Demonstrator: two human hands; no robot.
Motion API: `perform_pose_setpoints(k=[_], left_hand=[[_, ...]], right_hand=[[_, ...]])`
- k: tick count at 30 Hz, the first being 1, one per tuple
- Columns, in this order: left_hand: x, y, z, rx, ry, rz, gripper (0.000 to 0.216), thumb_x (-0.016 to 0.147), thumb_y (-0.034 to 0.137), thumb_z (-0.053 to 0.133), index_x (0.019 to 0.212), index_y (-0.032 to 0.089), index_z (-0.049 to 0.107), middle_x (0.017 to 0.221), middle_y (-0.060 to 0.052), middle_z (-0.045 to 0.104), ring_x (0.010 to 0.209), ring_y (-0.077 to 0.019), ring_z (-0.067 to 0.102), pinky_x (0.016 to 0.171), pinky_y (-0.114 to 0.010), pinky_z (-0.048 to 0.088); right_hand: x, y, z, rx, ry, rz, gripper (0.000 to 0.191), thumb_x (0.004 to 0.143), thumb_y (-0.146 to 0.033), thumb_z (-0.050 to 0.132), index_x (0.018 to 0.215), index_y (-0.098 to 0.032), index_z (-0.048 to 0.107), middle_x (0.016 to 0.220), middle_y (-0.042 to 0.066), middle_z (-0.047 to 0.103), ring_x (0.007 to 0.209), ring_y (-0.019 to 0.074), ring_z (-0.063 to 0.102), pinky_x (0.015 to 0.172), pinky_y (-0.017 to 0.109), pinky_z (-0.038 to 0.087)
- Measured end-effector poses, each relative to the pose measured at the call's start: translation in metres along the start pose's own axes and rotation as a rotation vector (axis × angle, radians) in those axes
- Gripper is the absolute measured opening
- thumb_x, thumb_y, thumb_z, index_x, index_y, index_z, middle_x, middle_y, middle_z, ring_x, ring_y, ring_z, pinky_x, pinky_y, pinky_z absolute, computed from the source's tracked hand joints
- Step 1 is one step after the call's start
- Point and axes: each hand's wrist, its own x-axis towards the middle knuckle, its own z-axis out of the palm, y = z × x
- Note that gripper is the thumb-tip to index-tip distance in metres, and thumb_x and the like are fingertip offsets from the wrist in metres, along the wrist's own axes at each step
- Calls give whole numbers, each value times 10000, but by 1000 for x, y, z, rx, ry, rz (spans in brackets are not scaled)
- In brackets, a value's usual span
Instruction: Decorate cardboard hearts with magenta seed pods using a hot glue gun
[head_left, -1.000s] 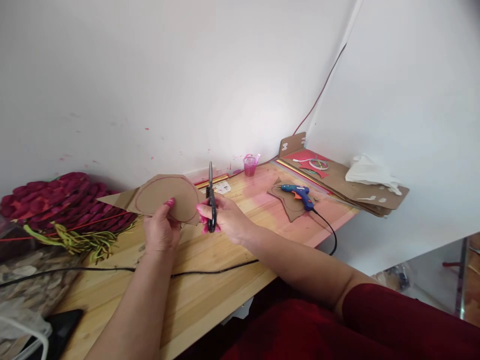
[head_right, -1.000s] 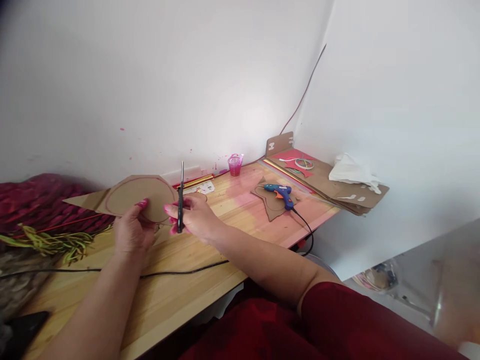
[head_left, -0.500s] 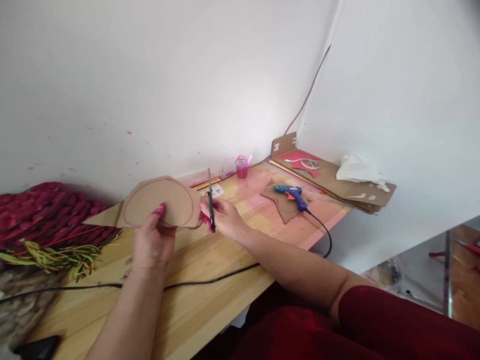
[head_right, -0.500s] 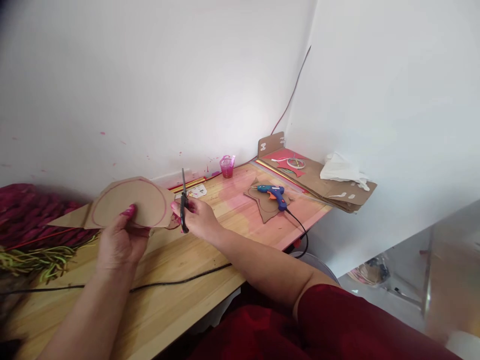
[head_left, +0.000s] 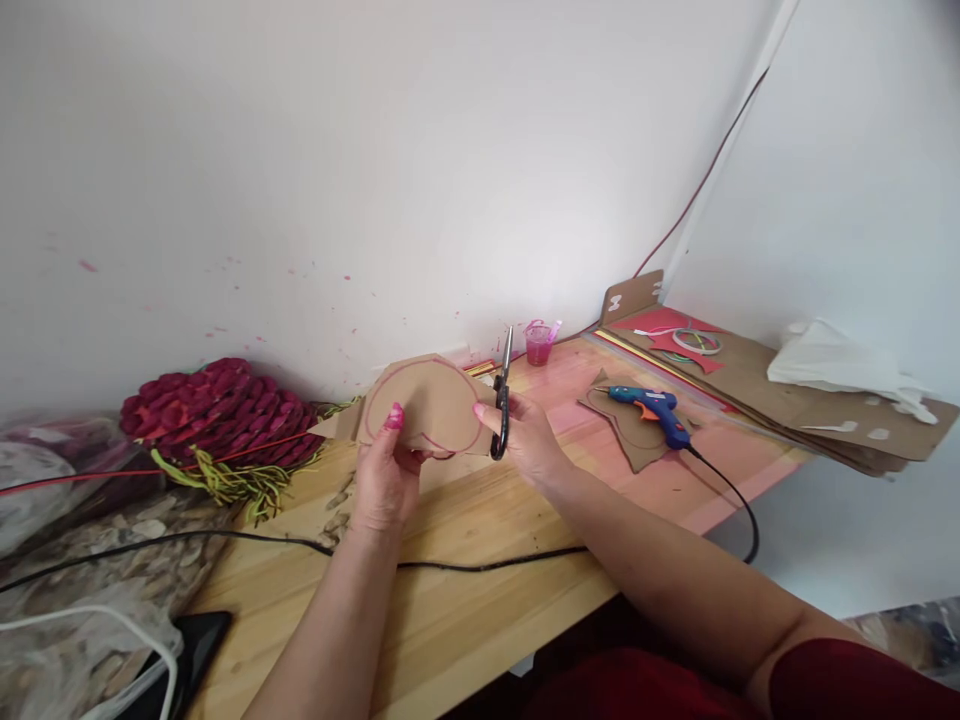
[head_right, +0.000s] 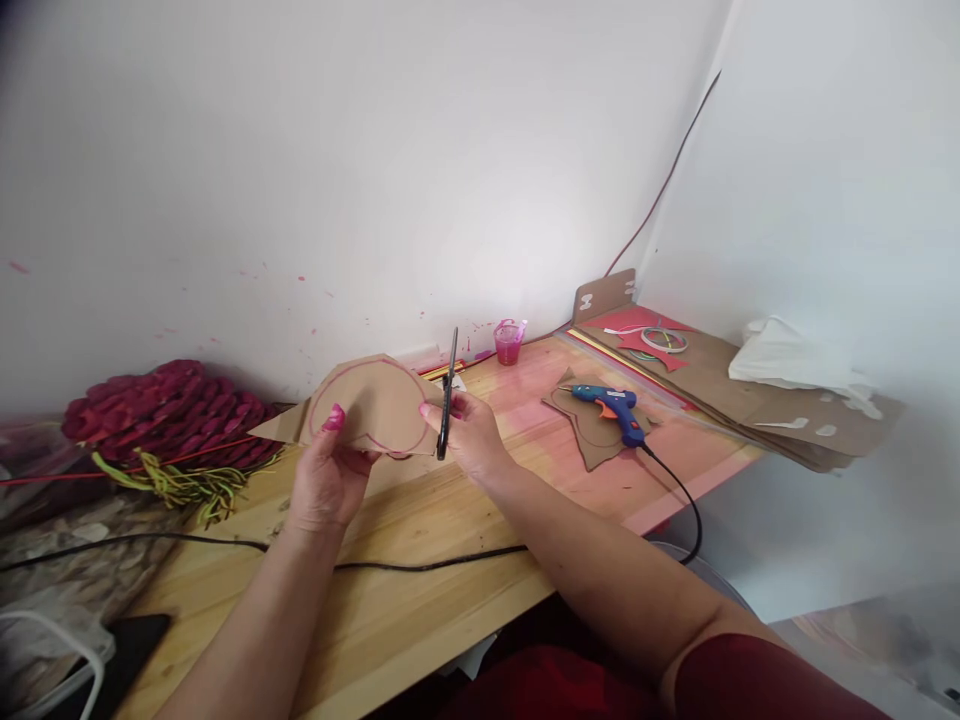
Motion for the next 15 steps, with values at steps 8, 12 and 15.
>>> perform_pose_setpoints(k=[8,12,15], left_hand=[[10,5,-5,-17,167,-55,254,555,228,878,714,134,703,602,25,627,412,-68,514,338,-178,393],[5,-2,0,-84,175,-51,216,590,178,856,749,133,717,664,-5,688,517,-108,624,473,-206,525],[-2,-10,4,-69,103,-83,221,602,198,861,761,137,721,680,-24,707,557,-131,651,541,-241,560]], right_hand=[[1,-6,-2,68,77,17,414,623,-478,837,826,-196,614,684,-35,617,516,109,554,474,243,387],[-2,-7,0,82,62,20,447,663,-548,798,816,-187,583,677,-9,648,462,102,554,432,234,309],[-2,-7,0,70,59,4,426,635,-505,824,781,-185,585,597,-19,625,448,110,547,434,234,305]])
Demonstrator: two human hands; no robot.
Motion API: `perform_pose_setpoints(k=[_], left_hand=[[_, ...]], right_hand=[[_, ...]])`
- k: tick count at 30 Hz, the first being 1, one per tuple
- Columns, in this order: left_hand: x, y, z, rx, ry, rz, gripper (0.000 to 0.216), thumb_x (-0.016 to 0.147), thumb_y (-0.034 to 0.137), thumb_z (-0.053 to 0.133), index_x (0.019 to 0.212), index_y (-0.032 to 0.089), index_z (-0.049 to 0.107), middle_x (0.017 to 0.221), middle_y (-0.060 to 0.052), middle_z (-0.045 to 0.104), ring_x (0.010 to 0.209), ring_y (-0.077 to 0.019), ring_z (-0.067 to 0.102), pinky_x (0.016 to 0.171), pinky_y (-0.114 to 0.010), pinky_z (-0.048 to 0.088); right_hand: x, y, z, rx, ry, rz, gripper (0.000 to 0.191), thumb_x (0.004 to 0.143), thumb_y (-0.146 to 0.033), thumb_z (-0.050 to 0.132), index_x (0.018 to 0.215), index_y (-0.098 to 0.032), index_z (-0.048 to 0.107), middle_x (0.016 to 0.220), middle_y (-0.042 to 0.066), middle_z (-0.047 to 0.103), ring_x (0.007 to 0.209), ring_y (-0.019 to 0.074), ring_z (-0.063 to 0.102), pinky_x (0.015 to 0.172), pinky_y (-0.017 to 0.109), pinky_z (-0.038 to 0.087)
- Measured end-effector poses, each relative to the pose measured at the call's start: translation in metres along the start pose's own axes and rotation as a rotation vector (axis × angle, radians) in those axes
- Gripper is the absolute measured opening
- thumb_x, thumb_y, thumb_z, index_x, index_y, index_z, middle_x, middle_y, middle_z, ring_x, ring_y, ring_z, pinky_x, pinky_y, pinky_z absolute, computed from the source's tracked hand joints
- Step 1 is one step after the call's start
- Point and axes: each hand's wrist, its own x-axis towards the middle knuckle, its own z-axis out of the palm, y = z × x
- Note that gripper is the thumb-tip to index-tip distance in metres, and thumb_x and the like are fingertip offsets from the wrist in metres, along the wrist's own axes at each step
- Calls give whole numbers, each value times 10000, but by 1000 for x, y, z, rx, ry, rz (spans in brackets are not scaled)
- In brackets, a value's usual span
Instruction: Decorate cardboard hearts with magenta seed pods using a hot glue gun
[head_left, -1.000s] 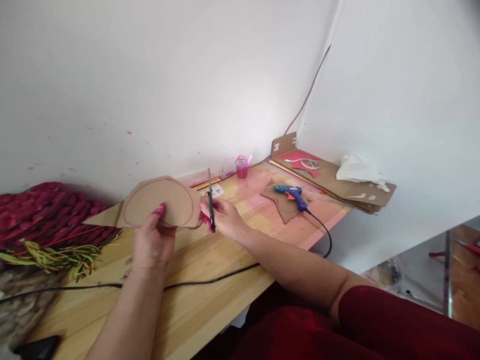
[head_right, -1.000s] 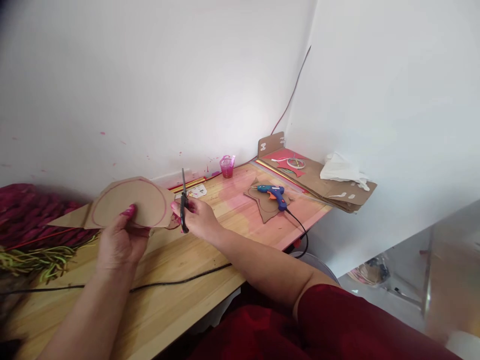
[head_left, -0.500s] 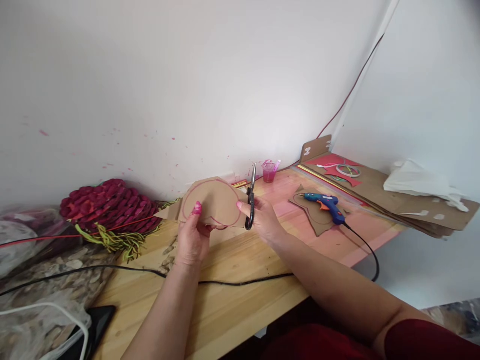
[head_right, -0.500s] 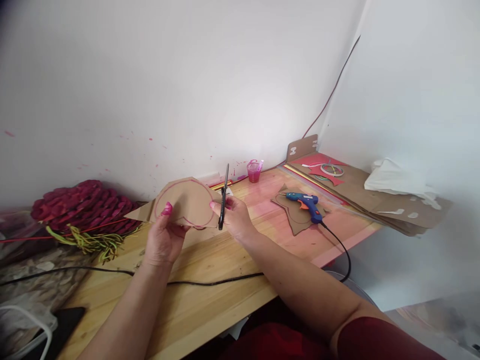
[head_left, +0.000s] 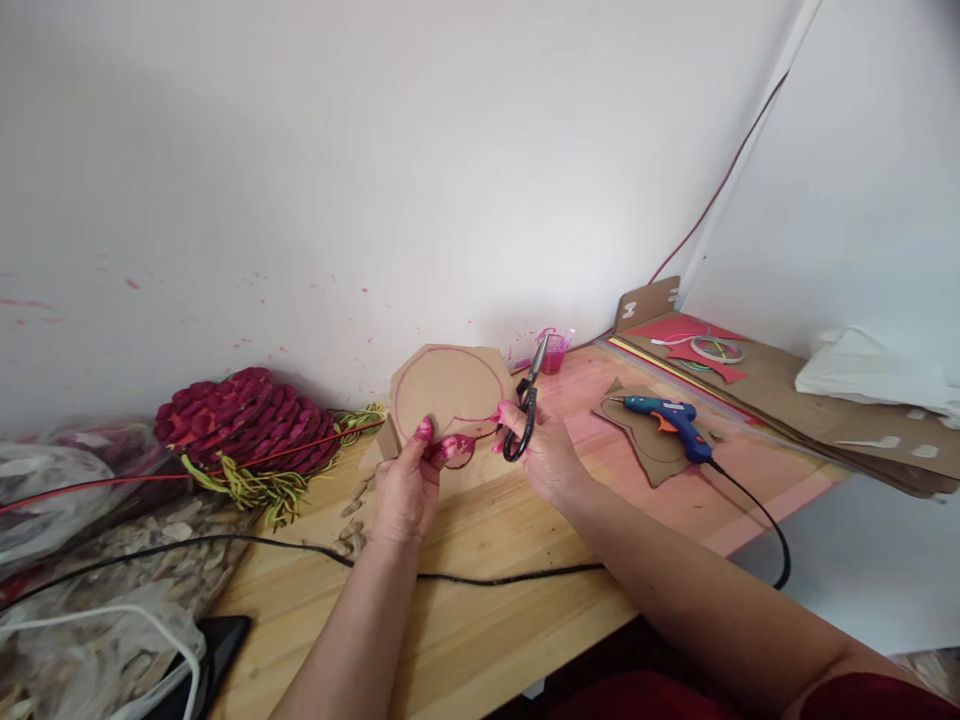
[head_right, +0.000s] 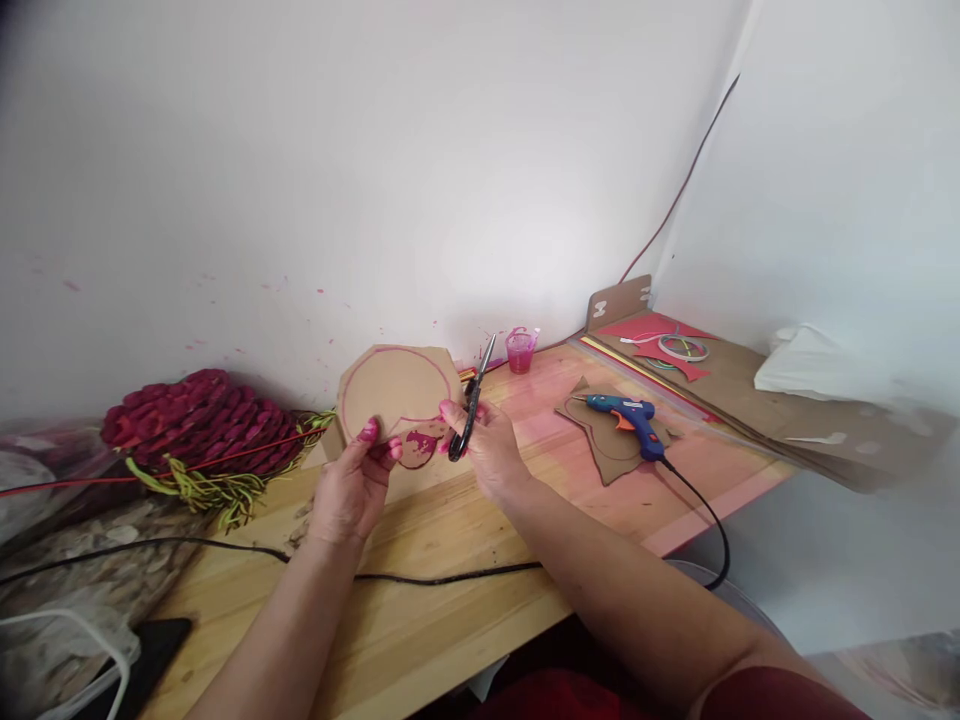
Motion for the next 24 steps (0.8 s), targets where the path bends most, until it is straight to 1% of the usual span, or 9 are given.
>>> perform_pose_setpoints(k=[4,6,8,10,11,13,16,20,24], left_hand=[[-3,6,-1,37,-119,-5,290,626,301,859,856,179,732,841,-34,745,675,-161,682,598,-286,577],[3,18,-6,-1,-68,70,308,676,422,814,876,204,727,931,-25,745,755,-158,685,604,-271,567],[12,32,-13,6,18,110,410,737,565,719,885,183,732,870,-39,734,754,-143,678,627,-249,552],[20,42,-20,26,26,129,477,724,619,698,865,164,735,787,-43,717,715,-135,670,660,-245,547],[23,44,-23,61,7,112,459,698,593,736,869,167,736,780,-36,715,693,-126,663,648,-232,536],[25,46,-26,168,-71,28,395,614,451,847,872,173,736,780,-23,717,658,-121,650,614,-222,519],[20,43,-26,291,-188,-77,380,540,310,907,842,153,740,767,-40,723,658,-142,656,615,-236,522],[12,41,-20,329,-223,-64,384,529,285,926,831,126,751,788,-55,742,657,-123,657,653,-225,531],[10,36,-16,294,-195,-8,399,535,299,929,855,140,752,813,-44,759,682,-119,672,688,-223,538]], right_hand=[[3,-2,-3,9,37,-37,332,642,-416,820,757,-176,620,515,-27,585,447,118,533,447,244,328],[5,-5,-4,11,70,-50,308,636,-387,819,752,-176,626,527,-29,585,447,114,528,444,246,330],[4,-8,-4,-13,56,-42,299,628,-366,822,732,-183,609,541,-31,587,430,105,509,431,247,325],[3,-11,-3,-59,8,-32,295,633,-363,820,720,-189,599,548,-29,593,411,99,488,419,252,323],[2,-12,-3,-82,-9,-33,292,637,-364,818,719,-190,599,549,-27,596,406,99,484,415,254,325],[0,-13,-3,-113,-16,-41,287,645,-365,814,721,-191,599,554,-25,601,406,101,486,414,257,336],[0,-13,-5,-131,-22,-31,300,641,-365,821,718,-186,593,550,-31,590,414,102,500,408,249,340],[2,-11,-7,-119,-98,13,351,597,-365,862,750,-175,609,539,-57,554,408,99,518,383,228,325],[3,-7,-6,-10,-82,-5,379,655,-462,828,746,-174,600,598,-44,589,429,76,519,394,212,350]])
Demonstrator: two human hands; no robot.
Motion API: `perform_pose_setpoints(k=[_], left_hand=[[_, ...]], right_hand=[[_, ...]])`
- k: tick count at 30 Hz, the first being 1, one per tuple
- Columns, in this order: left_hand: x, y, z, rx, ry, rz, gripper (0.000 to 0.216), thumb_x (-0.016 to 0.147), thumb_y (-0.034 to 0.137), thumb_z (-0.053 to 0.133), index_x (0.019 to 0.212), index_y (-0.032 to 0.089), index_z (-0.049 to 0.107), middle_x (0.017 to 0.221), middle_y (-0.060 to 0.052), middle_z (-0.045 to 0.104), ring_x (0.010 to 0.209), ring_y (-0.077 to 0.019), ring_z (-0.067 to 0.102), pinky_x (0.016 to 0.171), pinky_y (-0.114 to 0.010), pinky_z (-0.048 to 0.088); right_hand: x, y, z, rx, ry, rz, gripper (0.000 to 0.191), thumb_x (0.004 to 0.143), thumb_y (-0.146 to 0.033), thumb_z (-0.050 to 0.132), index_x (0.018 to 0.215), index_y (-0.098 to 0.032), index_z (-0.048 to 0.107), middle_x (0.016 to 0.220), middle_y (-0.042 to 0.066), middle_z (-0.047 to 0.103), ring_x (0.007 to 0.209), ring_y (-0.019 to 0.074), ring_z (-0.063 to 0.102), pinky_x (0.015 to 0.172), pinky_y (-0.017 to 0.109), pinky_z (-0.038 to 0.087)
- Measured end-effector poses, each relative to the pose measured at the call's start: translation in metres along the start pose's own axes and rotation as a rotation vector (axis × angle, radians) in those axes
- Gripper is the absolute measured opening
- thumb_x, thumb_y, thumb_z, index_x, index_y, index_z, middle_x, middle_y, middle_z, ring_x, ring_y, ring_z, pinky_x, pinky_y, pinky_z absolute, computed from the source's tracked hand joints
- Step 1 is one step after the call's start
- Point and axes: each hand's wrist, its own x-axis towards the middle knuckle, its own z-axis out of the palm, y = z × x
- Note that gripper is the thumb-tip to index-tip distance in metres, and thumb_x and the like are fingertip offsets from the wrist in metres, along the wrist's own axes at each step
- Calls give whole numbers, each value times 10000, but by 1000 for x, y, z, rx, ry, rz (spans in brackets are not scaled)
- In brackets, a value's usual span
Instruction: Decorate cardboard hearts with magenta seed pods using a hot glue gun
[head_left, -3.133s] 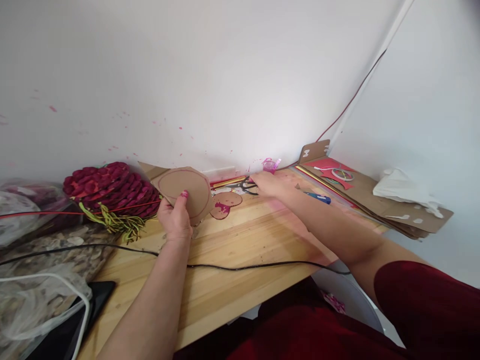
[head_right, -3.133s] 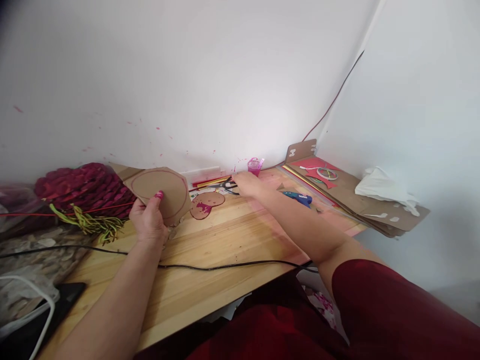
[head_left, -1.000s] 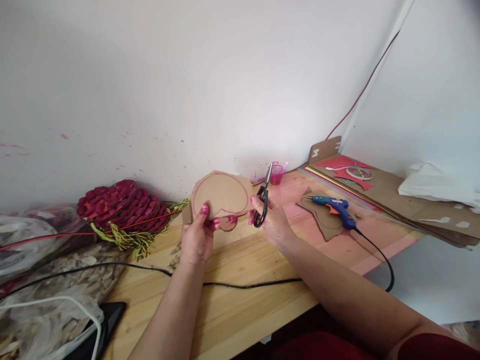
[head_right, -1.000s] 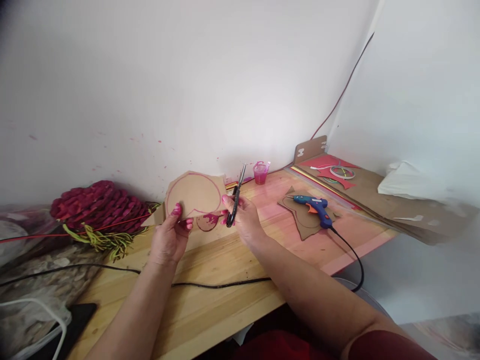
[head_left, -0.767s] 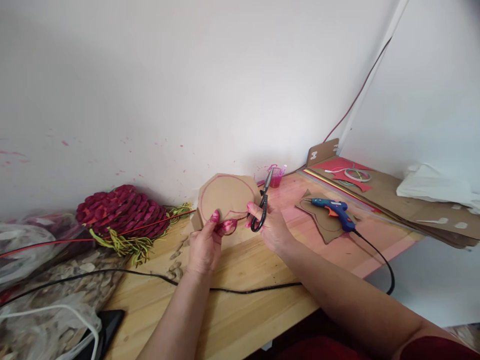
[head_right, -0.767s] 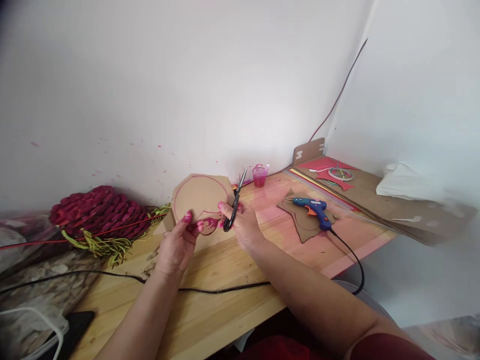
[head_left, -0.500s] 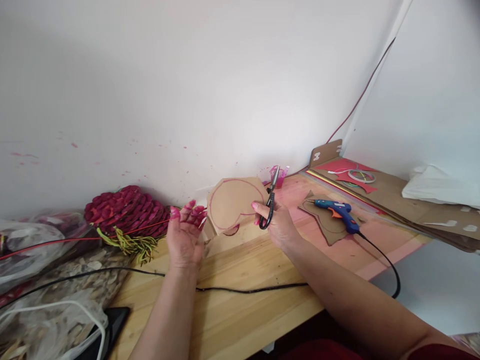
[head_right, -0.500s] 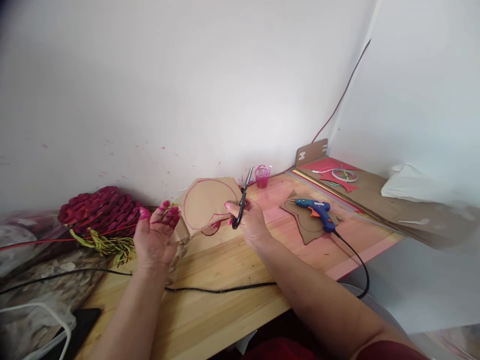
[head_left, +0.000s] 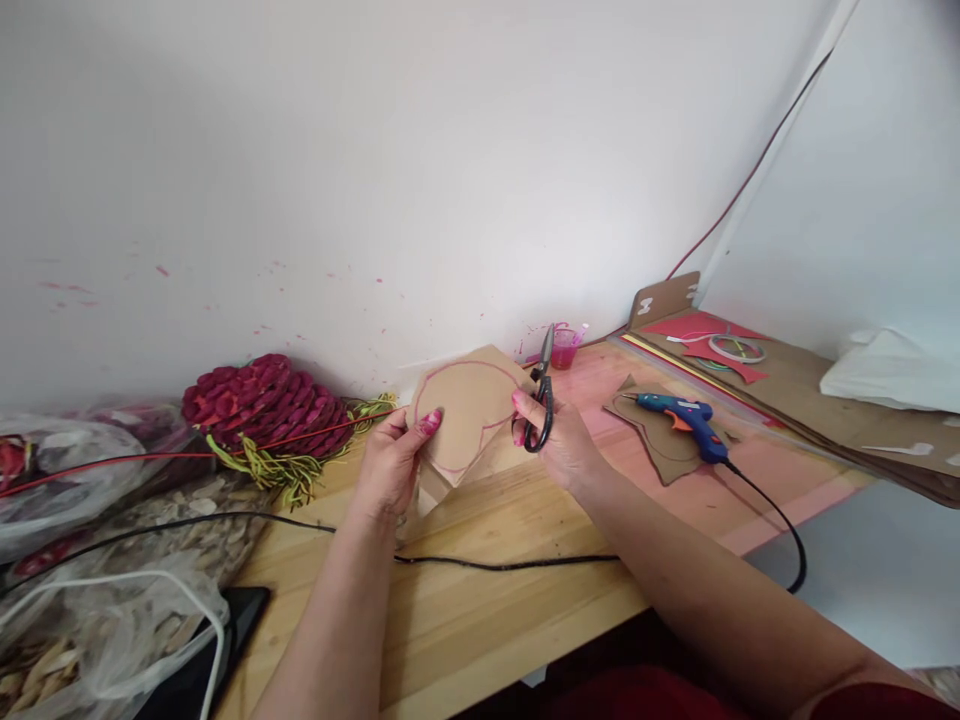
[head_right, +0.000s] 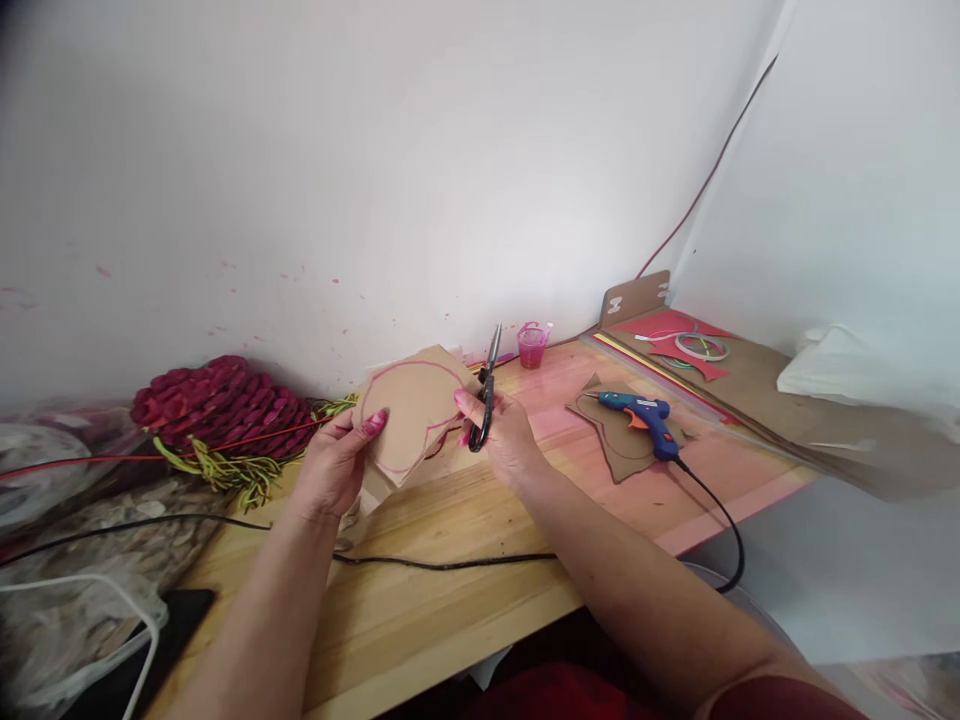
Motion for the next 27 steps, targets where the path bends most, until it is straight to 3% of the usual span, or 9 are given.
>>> perform_pose_setpoints(k=[7,12,17,23,27], left_hand=[[-2,-10,10,-95,17,50,352,614,250,890,930,170,756,926,-45,777,751,-116,695,718,-198,546],[-4,-10,7,-50,-31,-22,353,648,247,872,970,176,748,897,-27,772,700,-104,681,643,-178,542],[-3,-9,6,-12,-30,-56,412,620,241,889,997,152,748,958,-71,775,770,-149,711,713,-229,578],[0,0,8,-145,155,211,419,668,211,855,1069,210,736,1074,-64,762,947,-162,715,827,-226,572],[1,4,8,-202,192,272,475,711,187,818,1165,262,699,1195,-50,725,1081,-168,680,882,-234,560]], right_hand=[[-6,6,8,-62,-26,28,412,610,-475,853,751,-176,607,579,-35,622,407,84,532,363,199,353],[-8,5,9,-76,12,36,406,563,-415,878,706,-178,581,596,-49,619,391,75,524,356,198,383],[-9,2,9,-127,-54,85,423,533,-403,894,694,-178,573,562,-48,611,393,78,516,357,196,396],[-11,6,8,-155,-107,131,467,689,-608,761,711,-194,546,534,-54,550,400,80,498,370,203,414],[-16,12,12,-238,-259,233,513,705,-667,719,706,-202,502,503,-61,509,369,89,480,348,209,379]])
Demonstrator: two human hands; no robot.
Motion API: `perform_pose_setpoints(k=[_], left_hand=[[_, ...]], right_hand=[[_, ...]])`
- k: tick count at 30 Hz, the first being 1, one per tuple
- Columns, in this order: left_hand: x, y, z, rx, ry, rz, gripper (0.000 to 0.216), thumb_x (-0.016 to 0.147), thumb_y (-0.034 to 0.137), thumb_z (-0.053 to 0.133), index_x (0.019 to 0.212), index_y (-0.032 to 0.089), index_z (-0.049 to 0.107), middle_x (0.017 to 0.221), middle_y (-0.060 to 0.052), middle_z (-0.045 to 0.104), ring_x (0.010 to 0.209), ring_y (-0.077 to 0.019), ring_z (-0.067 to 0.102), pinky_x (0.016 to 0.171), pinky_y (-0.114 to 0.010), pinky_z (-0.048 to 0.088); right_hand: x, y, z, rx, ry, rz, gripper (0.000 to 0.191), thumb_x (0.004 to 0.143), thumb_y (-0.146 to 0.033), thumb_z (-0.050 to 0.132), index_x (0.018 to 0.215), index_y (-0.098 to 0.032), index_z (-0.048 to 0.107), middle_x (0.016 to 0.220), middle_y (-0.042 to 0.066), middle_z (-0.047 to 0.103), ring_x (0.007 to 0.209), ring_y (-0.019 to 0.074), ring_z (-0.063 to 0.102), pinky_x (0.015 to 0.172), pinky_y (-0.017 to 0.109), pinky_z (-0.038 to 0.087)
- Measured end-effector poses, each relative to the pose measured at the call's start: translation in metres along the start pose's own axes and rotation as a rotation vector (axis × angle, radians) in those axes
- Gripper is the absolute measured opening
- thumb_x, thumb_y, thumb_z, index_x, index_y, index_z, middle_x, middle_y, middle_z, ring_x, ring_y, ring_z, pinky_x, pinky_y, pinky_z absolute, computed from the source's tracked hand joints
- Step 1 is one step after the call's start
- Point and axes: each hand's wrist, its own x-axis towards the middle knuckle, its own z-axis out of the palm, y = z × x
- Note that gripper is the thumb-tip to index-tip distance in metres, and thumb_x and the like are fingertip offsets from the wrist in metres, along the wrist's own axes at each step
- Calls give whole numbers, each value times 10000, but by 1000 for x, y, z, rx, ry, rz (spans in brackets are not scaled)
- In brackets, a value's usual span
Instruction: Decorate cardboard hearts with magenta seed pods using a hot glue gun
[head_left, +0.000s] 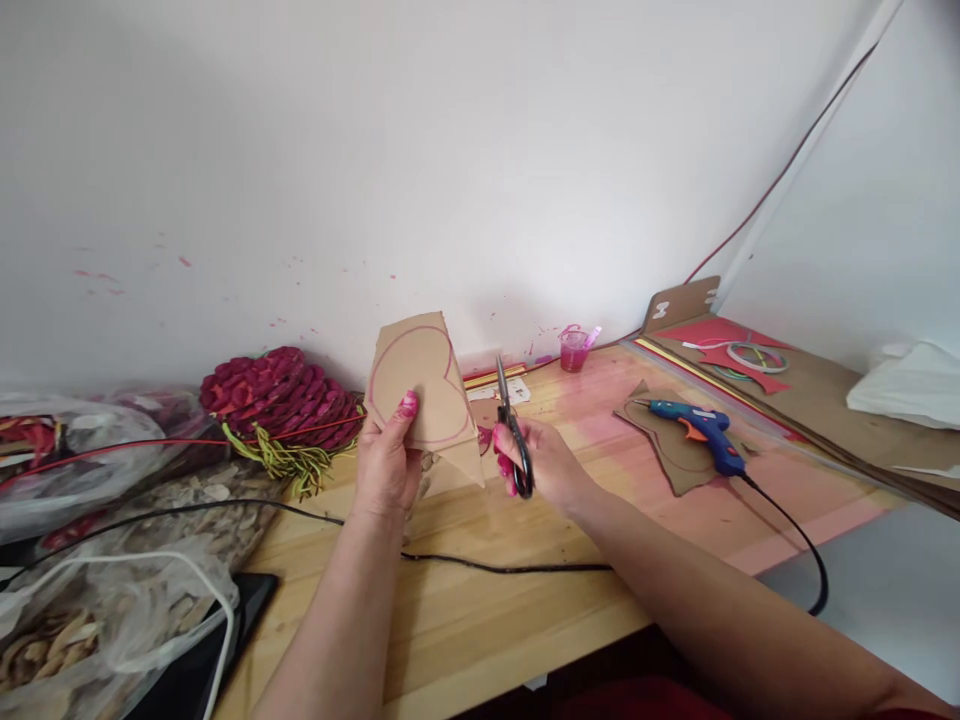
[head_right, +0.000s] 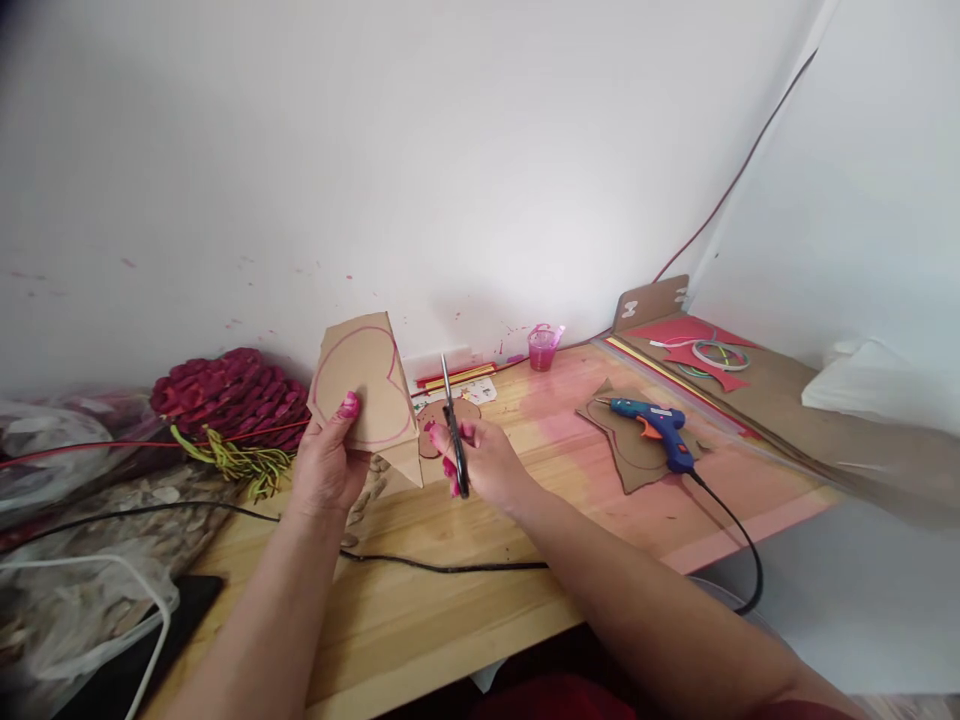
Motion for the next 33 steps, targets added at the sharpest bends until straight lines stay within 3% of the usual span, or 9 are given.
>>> perform_pose_setpoints(k=[5,10,14,18,21,25,28,30,33], left_hand=[[-1,1,3,-26,41,14,490,720,146,796,1182,268,688,1224,-45,712,1158,-173,645,955,-248,530],[1,2,5,-74,150,29,492,753,113,743,1204,295,670,1282,-27,681,1165,-176,638,881,-253,568],[-2,-5,5,-84,142,-39,465,735,113,750,1167,272,687,1204,-36,716,1064,-157,680,828,-223,573],[-8,-11,5,-35,42,-158,445,675,105,783,1093,237,709,1094,-40,748,961,-160,704,743,-206,584],[-7,-10,3,3,40,-239,362,655,109,785,998,200,716,985,-46,759,875,-169,712,689,-218,593],[0,-3,-4,49,-20,-259,237,649,189,805,850,155,685,732,-2,697,561,-108,623,454,-173,507],[3,1,-9,77,-90,-249,237,629,216,830,750,151,636,583,57,572,411,-56,466,333,-154,389],[4,3,-10,74,-90,-234,259,612,206,844,729,151,619,587,68,558,424,-47,464,349,-147,407],[1,-1,-7,32,-27,-203,313,570,173,864,768,159,622,678,63,622,503,-51,540,425,-151,485]], right_hand=[[-7,8,5,-81,-173,-37,504,780,-683,643,803,-198,507,591,-46,524,474,81,487,423,198,384],[-7,17,4,-90,-205,-119,419,846,-593,634,844,-194,506,659,-29,549,535,93,510,490,225,421],[-3,15,6,-34,-95,-144,379,764,-495,745,828,-188,532,674,-23,571,537,102,526,492,236,439],[2,7,2,100,185,-142,366,680,-457,778,825,-197,565,717,-28,572,597,120,556,515,249,479],[5,-1,-7,178,305,-177,361,641,-434,795,813,-200,580,768,-19,581,667,135,576,539,256,497],[7,-12,-15,152,432,-303,326,650,-394,804,787,-195,585,750,-21,575,619,115,548,530,255,475],[8,-17,-18,146,480,-428,292,699,-384,789,800,-199,586,675,-36,564,559,105,526,518,253,440],[7,-19,-19,203,476,-462,290,723,-388,786,809,-204,579,653,-38,578,550,104,528,523,250,419],[6,-17,-16,322,412,-391,321,737,-426,787,811,-203,569,704,-15,637,572,105,554,522,240,392]])
